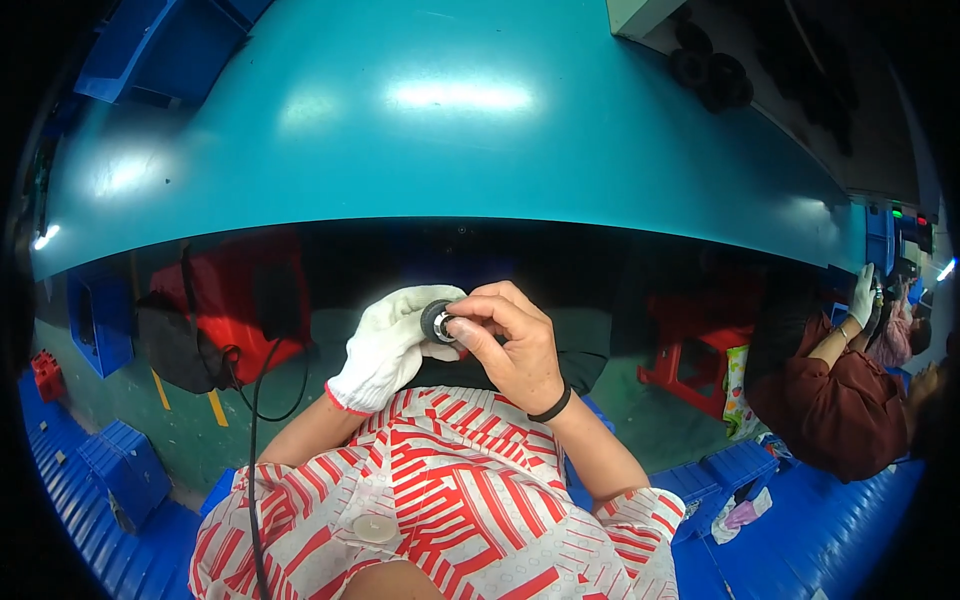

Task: Assembling toy wheels by inserting a hub into a rubber tire.

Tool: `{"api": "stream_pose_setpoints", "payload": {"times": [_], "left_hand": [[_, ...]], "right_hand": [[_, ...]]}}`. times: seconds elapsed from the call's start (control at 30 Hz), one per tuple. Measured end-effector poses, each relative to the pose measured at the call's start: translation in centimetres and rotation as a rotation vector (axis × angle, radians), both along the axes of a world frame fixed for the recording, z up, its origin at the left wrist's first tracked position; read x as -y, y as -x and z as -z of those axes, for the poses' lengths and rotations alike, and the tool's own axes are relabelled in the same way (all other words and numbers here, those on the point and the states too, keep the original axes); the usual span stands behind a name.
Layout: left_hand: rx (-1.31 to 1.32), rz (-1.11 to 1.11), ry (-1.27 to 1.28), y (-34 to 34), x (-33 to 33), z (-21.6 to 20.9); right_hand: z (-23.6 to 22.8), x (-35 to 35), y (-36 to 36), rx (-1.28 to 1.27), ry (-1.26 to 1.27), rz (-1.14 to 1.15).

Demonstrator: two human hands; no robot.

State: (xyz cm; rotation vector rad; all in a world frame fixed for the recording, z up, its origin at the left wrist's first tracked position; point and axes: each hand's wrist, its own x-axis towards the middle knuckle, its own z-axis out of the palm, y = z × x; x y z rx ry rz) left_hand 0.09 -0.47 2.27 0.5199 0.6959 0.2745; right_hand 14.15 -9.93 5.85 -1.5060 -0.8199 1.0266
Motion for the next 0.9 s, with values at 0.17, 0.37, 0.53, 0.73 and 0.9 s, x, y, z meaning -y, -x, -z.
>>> {"api": "stream_pose_setpoints", "payload": {"times": [0.17, 0.37, 0.53, 0.73, 0.9], "left_hand": [[0.081, 0.009, 0.201, 0.3, -0.4, -1.0], [0.077, -0.020, 0.202, 0.8, -0.2, -1.5], [0.057, -0.017, 0.164, 1.0, -0.2, -1.2], [0.067, -0.028, 0.122, 1.1, 0.0, -0.4], [0.029, -0.019, 0.101, 1.1, 0.0, -0.7]], "right_hand": [[0.5, 0.1, -0.3, 0.127, 0.005, 0.034], [1.0, 0.0, -0.4, 0.423, -0.051, -0.005], [0.7, 0.1, -0.3, 0.437, -0.091, -0.124], [1.0, 0.7, -0.2, 0.371, -0.063, -0.039], [1.3, 0.7, -0.2, 0.314, -0.059, -0.019]]}}
